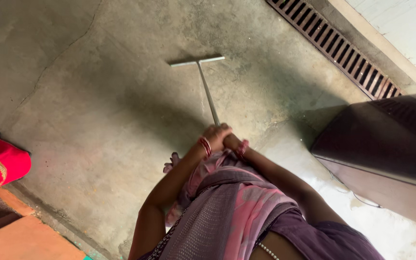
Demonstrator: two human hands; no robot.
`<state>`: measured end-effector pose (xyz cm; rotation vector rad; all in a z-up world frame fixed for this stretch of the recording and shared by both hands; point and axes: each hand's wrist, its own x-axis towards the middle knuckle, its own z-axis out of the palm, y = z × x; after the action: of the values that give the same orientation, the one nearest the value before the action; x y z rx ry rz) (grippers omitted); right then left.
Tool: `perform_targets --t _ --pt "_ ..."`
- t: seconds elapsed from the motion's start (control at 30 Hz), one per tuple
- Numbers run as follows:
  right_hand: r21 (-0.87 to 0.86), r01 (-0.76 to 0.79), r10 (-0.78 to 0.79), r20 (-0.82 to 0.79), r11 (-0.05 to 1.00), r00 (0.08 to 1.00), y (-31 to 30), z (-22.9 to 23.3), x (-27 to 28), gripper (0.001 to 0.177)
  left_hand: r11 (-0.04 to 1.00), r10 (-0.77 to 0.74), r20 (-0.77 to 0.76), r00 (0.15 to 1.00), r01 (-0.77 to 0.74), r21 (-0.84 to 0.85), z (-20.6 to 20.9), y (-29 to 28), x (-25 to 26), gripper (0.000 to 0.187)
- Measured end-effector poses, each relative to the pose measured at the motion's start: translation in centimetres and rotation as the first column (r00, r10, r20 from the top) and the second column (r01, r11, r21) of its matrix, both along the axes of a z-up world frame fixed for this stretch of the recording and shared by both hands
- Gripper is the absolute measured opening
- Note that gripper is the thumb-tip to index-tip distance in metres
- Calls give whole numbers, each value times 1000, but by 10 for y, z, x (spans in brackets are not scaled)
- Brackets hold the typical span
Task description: The person uses a floor wiper to push water across a concrete floor toward a drainage grate.
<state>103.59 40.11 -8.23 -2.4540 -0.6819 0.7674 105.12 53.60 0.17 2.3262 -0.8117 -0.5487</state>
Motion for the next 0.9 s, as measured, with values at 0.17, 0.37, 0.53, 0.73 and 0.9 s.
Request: perform_targets --t 0.17,0.37,0.53,0.73,0.9 --pt "10 -38 38 41 999 998 -13 -26 46 39 941 27 156 987 28 -338 12 1 44 62" --pt "-41 -42 39 -67 998 997 11 -36 202 38 988 151 -61 987 -148 46 11 6 189 64" --pt "26 -96 97 -59 995 994 -17 3 261 37 995 78 56 995 -74 -69 30 -11 252 66" --pt "98 -140 140 -2 985 990 -56 -1 300 35 989 90 82 993 -79 -125 27 -43 293 59" --pt "25 -155 157 -106 988 982 -19 -25 388 34 975 224 -2 975 -224 15 -15 -33 370 70"
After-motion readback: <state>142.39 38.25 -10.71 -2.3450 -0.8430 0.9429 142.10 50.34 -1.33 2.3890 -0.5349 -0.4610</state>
